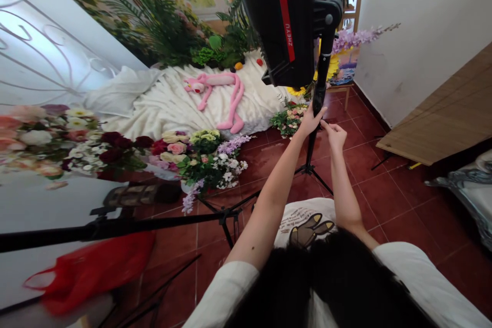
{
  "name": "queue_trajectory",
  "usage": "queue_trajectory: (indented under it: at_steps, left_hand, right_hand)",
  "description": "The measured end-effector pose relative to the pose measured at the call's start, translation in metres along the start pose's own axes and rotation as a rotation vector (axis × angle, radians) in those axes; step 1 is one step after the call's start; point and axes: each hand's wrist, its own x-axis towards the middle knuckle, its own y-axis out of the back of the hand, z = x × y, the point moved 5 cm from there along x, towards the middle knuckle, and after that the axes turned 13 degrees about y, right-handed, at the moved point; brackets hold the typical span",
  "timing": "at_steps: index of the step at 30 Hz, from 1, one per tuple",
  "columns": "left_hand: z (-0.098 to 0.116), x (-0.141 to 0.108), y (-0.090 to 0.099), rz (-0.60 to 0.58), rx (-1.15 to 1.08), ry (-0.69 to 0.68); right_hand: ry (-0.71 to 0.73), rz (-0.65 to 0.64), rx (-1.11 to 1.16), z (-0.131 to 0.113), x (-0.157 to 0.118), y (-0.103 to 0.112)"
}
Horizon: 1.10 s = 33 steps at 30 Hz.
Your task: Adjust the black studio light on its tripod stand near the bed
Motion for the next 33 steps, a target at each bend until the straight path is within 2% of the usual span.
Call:
queue_trajectory:
  at_steps: [4, 10, 14, 17, 20, 22, 23, 25, 28, 30, 33]
  left_hand:
    - [0.000, 0.001, -0.001, -0.058, -0.008, 0.028]
    - [0.004, -0.014, 0.003, 0.009, 0.008, 0.089]
    - [-0.013, -0.052, 0.019, 0.013, -0.046, 0.159]
    - [-0.051, -0.101, 0.043, -0.104, -0.048, 0.386]
    - [-0.096, -0.166, 0.077, -0.272, 0.012, 0.672]
    - [-0.122, -0.209, 0.108, -0.256, 0.025, 0.879]
    - [-0.131, -0.228, 0.126, -0.186, 0.016, 0.960]
    - [-0.142, -0.259, 0.162, -0.035, -0.004, 1.038]
    - [-0.143, -0.293, 0.221, 0.199, -0.035, 1.076]
    - [-0.135, -0.312, 0.267, 0.389, -0.057, 1.052]
    - [-0.110, -0.344, 0.343, 0.782, -0.035, 0.892]
  right_hand:
    - [0.000, -0.038, -0.014, 0.001, 0.001, 0.000]
    - [-0.018, -0.035, 0.034, 0.002, 0.002, -0.001]
    - [-0.083, 0.032, 0.088, 0.004, -0.006, -0.006]
    - [-0.257, 0.019, 0.146, 0.013, -0.027, -0.018]
    - [-0.427, -0.145, 0.212, 0.021, -0.058, -0.045]
    - [-0.486, -0.296, 0.209, 0.024, -0.081, -0.068]
    - [-0.495, -0.373, 0.200, 0.024, -0.093, -0.081]
    - [-0.480, -0.513, 0.197, 0.020, -0.116, -0.108]
    - [-0.434, -0.698, 0.241, 0.008, -0.153, -0.151]
    - [-0.429, -0.818, 0.265, -0.003, -0.182, -0.176]
    - [-0.442, -0.999, 0.266, -0.023, -0.226, -0.207]
